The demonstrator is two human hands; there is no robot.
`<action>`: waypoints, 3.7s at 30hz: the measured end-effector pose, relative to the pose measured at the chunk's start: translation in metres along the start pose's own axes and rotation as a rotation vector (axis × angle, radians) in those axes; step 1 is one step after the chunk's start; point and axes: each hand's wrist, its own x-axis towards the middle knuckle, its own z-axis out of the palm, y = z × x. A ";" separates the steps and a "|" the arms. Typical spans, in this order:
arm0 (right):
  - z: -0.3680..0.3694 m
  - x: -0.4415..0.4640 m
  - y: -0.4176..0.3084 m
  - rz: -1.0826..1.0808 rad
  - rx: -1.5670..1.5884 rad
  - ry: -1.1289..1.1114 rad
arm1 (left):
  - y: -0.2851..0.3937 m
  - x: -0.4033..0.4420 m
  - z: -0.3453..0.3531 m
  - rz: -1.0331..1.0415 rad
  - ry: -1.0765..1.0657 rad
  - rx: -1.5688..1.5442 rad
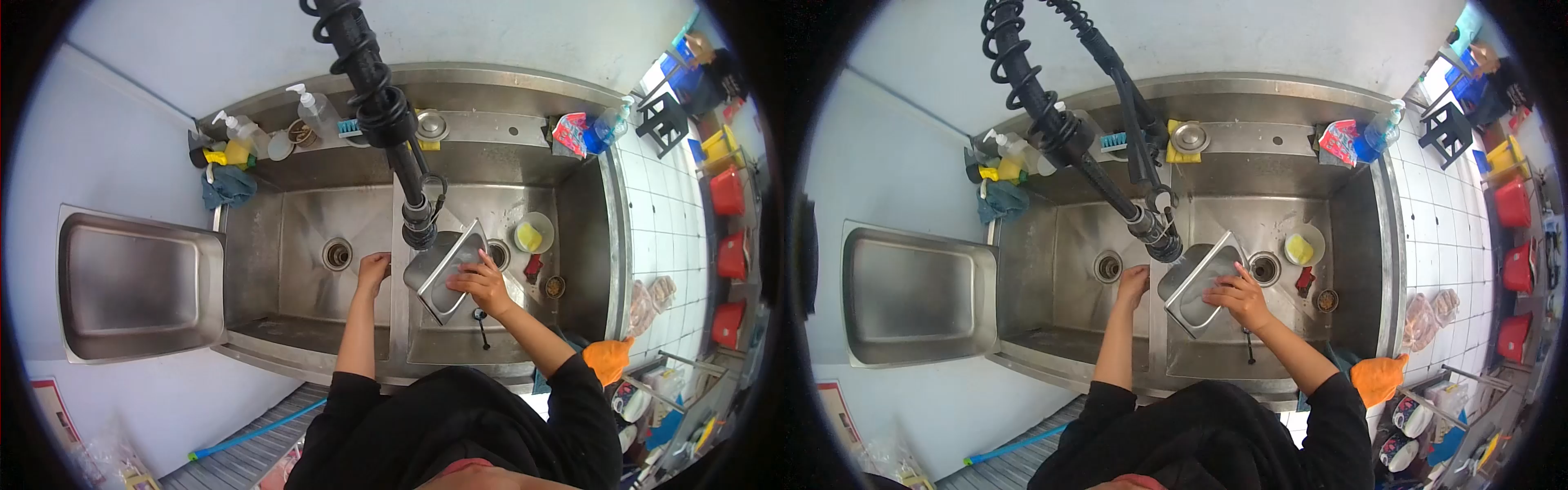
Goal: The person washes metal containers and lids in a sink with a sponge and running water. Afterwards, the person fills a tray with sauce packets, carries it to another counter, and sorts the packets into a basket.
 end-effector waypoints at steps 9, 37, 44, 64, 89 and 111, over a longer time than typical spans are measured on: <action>0.003 0.002 -0.002 0.111 0.291 0.005 | 0.050 -0.019 -0.051 0.444 0.076 0.319; 0.049 0.011 0.019 1.403 1.544 0.088 | 0.044 -0.034 0.005 0.040 -0.050 0.132; 0.073 -0.014 0.041 1.194 0.954 0.266 | 0.033 -0.061 -0.012 -0.016 -0.373 -0.186; 0.131 -0.153 0.036 1.949 0.033 -0.040 | -0.052 -0.040 -0.047 -0.607 -0.093 0.271; 0.038 0.102 -0.002 1.104 1.744 -0.087 | 0.092 -0.069 0.021 0.334 0.135 0.188; 0.131 -0.091 0.033 1.084 -0.095 -0.916 | 0.070 -0.071 0.083 0.165 0.089 -0.189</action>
